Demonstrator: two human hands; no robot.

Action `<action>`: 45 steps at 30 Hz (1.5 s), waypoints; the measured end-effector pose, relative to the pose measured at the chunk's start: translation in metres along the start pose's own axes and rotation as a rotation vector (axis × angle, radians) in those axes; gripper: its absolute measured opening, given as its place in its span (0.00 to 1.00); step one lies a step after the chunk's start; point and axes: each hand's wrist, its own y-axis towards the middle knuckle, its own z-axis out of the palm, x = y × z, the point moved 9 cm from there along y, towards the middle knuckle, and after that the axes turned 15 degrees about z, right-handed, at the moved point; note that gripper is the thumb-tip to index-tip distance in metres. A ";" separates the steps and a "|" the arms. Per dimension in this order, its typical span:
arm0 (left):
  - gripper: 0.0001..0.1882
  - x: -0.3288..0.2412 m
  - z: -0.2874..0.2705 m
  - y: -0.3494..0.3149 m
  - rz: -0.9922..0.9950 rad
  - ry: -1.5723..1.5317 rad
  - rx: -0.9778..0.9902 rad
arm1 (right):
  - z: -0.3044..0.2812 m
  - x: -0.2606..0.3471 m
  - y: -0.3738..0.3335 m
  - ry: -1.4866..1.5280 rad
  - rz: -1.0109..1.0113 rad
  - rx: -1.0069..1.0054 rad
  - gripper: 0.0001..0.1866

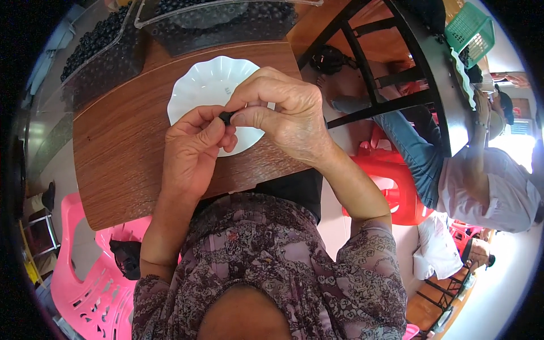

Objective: Assembling small metallic pins or components into black plastic housings by hand.

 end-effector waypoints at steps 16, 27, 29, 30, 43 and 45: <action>0.08 0.005 -0.002 -0.003 0.102 0.215 -0.034 | -0.008 -0.014 -0.005 -0.040 0.220 -0.002 0.06; 0.09 0.015 -0.001 -0.004 0.014 0.035 -0.054 | -0.008 -0.008 -0.012 -0.093 0.080 -0.065 0.06; 0.09 0.016 0.000 -0.004 0.012 0.024 -0.055 | -0.009 -0.012 -0.015 0.044 0.158 -0.091 0.06; 0.09 0.016 -0.001 -0.004 0.011 0.025 -0.055 | -0.012 -0.019 -0.015 0.181 0.234 -0.114 0.05; 0.08 0.020 -0.006 -0.005 -0.008 0.032 -0.076 | -0.011 -0.035 -0.017 0.249 0.357 -0.066 0.05; 0.08 0.021 -0.006 -0.006 -0.014 0.036 -0.079 | -0.009 -0.027 -0.015 0.125 0.222 -0.024 0.05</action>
